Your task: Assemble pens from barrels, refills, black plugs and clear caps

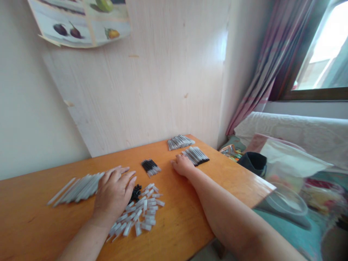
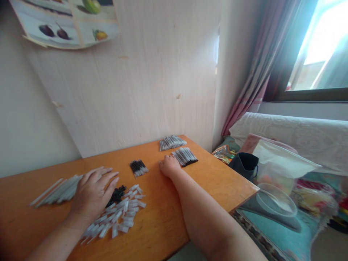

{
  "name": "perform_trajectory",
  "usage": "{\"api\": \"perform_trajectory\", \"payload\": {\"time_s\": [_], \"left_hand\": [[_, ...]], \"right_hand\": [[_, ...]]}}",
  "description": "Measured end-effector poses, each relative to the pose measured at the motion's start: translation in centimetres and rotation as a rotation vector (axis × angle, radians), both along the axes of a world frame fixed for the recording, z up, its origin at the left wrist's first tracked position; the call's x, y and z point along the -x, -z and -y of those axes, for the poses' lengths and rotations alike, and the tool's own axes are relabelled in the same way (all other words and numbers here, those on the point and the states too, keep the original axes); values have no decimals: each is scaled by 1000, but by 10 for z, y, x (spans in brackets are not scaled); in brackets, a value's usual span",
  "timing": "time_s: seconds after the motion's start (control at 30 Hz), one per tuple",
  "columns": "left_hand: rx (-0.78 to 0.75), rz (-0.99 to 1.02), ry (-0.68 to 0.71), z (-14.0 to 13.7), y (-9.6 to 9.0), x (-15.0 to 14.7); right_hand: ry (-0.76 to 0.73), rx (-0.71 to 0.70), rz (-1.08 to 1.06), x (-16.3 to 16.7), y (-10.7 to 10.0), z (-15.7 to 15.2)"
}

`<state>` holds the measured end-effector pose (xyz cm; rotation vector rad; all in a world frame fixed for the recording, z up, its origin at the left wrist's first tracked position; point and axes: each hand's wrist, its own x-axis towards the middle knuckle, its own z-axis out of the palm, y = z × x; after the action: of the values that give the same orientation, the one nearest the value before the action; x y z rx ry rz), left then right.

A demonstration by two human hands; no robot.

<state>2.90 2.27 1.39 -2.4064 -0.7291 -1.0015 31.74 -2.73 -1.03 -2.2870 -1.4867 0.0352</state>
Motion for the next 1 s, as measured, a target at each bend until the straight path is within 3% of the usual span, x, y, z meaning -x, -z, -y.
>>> {"api": "perform_trajectory", "payload": {"time_s": [0.7, 1.0], "left_hand": [[30, 31, -18, 0, -1, 2], [108, 83, -44, -2, -2, 5]], "right_hand": [[-2, -35, -27, 8, -3, 3], [-247, -129, 6, 27, -5, 7]]}}
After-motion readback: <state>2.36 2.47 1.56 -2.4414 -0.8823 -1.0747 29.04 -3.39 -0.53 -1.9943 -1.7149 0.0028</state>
